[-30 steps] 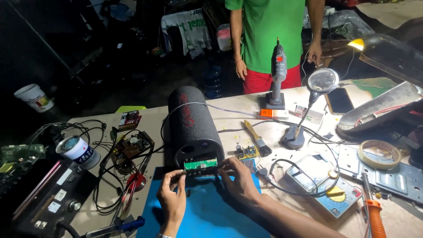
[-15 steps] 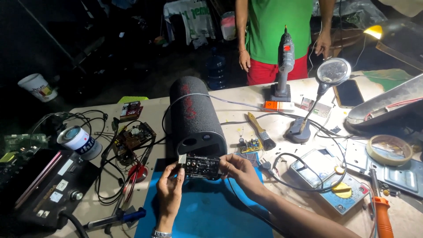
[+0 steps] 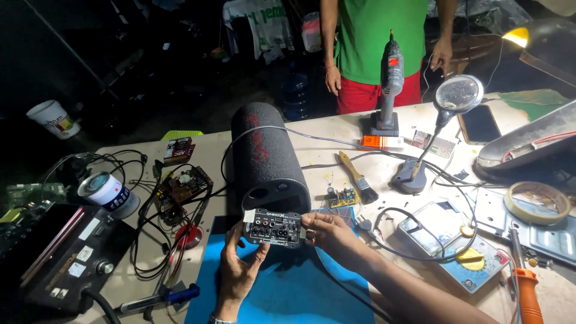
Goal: Disassembling a circuit board from a portable speaker to inspect or repair internal components.
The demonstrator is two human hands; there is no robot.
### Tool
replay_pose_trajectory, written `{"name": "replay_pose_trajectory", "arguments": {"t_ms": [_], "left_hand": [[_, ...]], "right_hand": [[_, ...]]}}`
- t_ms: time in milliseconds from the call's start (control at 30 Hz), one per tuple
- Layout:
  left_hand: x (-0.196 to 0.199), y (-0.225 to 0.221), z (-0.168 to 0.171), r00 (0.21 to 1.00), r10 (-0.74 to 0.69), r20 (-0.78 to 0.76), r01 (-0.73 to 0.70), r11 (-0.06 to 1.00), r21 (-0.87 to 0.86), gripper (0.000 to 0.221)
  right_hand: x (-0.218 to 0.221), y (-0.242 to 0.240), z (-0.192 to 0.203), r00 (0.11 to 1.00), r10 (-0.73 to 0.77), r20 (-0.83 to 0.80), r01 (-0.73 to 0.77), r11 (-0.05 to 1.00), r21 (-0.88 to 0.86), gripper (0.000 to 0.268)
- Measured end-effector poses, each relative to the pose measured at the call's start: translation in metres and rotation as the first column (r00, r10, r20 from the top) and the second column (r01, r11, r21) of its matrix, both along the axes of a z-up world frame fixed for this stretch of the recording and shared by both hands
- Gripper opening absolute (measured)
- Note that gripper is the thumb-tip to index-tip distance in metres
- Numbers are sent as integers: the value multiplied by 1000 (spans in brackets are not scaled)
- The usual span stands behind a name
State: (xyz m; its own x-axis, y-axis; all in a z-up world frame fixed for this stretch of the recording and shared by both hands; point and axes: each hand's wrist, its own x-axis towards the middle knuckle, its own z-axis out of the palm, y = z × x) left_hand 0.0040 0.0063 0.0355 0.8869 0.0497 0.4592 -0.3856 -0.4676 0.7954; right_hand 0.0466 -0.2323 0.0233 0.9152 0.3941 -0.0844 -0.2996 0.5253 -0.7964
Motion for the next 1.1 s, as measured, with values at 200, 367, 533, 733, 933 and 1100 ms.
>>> {"name": "replay_pose_trajectory", "arguments": {"t_ms": [200, 367, 533, 733, 933, 1100], "left_hand": [[1, 5, -9, 997, 42, -61, -46, 998, -51, 68], [9, 6, -4, 993, -51, -104, 33, 986, -163, 63], [13, 18, -37, 993, -114, 32, 118, 974, -195, 46], [-2, 8, -4, 980, -158, 119, 180, 961, -212, 54], [-7, 1, 4, 977, -117, 177, 157, 960, -234, 65], [-16, -4, 3, 959, -263, 103, 283, 883, -374, 75]], "right_hand": [[-4, -2, 2, 998, 51, 21, -48, 991, -123, 8], [-10, -3, 10, 982, 191, 6, -184, 953, -240, 12], [-27, 15, 8, 978, 210, 0, -200, 932, -304, 20], [-29, 21, 0, 980, 192, 53, -175, 958, -228, 27], [-25, 23, -13, 960, 217, 176, -170, 954, -247, 28], [-18, 22, -28, 939, 182, 293, -134, 975, -178, 26]]}}
